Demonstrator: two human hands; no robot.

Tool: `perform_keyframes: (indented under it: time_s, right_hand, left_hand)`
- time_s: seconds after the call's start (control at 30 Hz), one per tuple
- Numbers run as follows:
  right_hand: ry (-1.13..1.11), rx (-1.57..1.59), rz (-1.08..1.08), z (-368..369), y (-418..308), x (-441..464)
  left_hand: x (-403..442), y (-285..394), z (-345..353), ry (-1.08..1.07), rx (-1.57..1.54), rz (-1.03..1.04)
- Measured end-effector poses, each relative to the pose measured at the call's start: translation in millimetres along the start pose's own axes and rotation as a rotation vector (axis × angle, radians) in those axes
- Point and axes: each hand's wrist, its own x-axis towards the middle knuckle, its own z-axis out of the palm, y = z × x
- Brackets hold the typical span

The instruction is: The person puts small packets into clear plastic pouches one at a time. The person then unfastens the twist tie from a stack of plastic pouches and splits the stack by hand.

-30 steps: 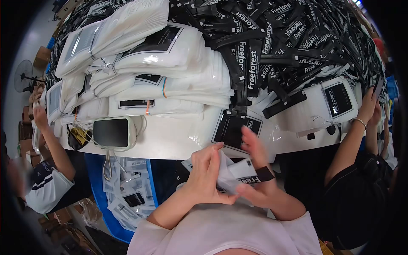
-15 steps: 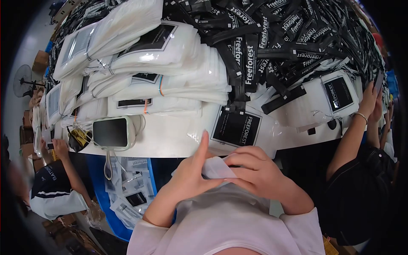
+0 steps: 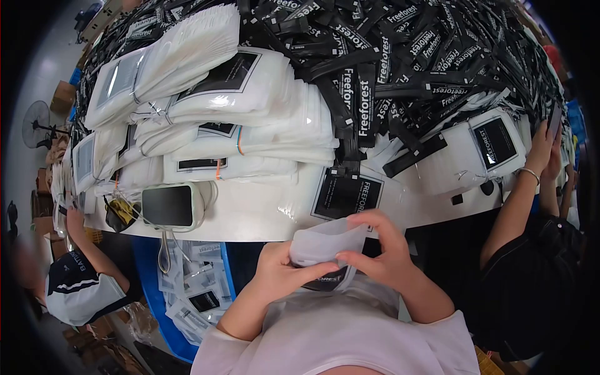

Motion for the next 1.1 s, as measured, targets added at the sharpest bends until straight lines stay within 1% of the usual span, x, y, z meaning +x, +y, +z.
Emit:
perform_keyframes:
  time_s: [0.03, 0.1, 0.13, 0.2, 0.23, 0.3, 0.33, 0.4, 0.43, 0.47, 0.5, 0.57, 0.6, 0.63, 0.67, 0.7, 0.73, 0.77, 0.8, 0.9, 0.97, 1.03, 1.1]
  right_hand:
    - [0.019, 0.102, 0.053, 3, 1, -2]
    - [0.065, 0.305, 0.16, 8, 1, -5]
    - [0.021, 0.303, 0.192, 7, 2, -5]
    - [-0.058, 0.289, 0.257, 2, 2, -4]
    - [-0.206, 0.204, 0.281, -5, -2, -2]
    - [-0.193, 0.256, 0.068, -1, -1, -1]
    - [-0.183, 0.196, -0.006, 0, -1, -1]
    - [-0.167, 0.08, -0.156, 3, -1, 1]
    - [-0.194, 0.073, -0.139, 7, 1, 1]
    - [-0.222, 0.067, -0.123, 11, 4, -1]
    - [-0.251, 0.061, -0.109, 14, 6, -1]
    - [-0.313, 0.036, -0.252, 14, 4, 7]
    - [-0.34, 0.027, -0.319, 14, 4, 11]
    - [-0.257, -0.101, -0.353, 8, 10, 14]
    - [-0.174, -0.23, -0.385, -4, 18, 19]
    - [-0.119, -0.375, -0.358, -25, 22, 26]
    - [-0.045, -0.544, -0.26, -45, 30, 31]
    - [-0.032, -0.757, -0.283, -62, 34, 39]
    - [-0.015, -0.97, -0.305, -71, 37, 47]
    - [-0.053, -1.338, -0.383, -69, 45, 62]
    - [-0.099, -1.4, -0.412, -69, 43, 69]
    - [-0.144, -1.412, -0.443, -73, 44, 75]
    - [-0.193, -1.375, -0.473, -80, 52, 76]
  left_hand:
    - [0, 1, -1, -0.049, -0.074, -0.038]
    - [0, 3, 3, 0.009, -0.07, 0.011]
    - [0, 3, 4, 0.033, -0.07, 0.035]
    - [1, 2, 2, 0.007, 0.026, 0.122]
    - [1, 0, 1, -0.006, 0.07, 0.167]
    - [-2, -3, 1, 0.003, -0.003, 0.165]
    - [-3, -4, 0, 0.009, -0.038, 0.159]
    - [-1, -4, -5, 0.01, 0.058, 0.302]
    - [-1, -2, -8, 0.011, 0.107, 0.371]
    - [-5, 7, -14, -0.019, 0.188, 0.279]
    - [-8, 9, -22, -0.061, 0.191, 0.281]
    - [-15, 10, -42, -0.146, 0.197, 0.28]
    - [-27, 12, -54, -0.131, 0.121, 0.232]
    - [-44, 15, -71, -0.113, 0.046, 0.185]
    - [-64, 22, -99, -0.116, 0.156, 0.037]
    - [-85, 29, -126, -0.117, 0.266, -0.11]
    - [-102, 32, -139, 0.003, 0.422, -0.353]
    - [-116, 32, -146, 0.126, 0.572, -0.597]
    - [-126, 28, -151, 0.14, 0.724, -0.575]
    - [-111, 26, -124, 0.09, 0.822, -0.285]
    - [-75, 23, -94, -0.084, 0.624, -0.18]
    - [-45, 8, -53, -0.15, 0.436, -0.114]
    - [-17, -10, -13, -0.239, 0.517, 0.199]
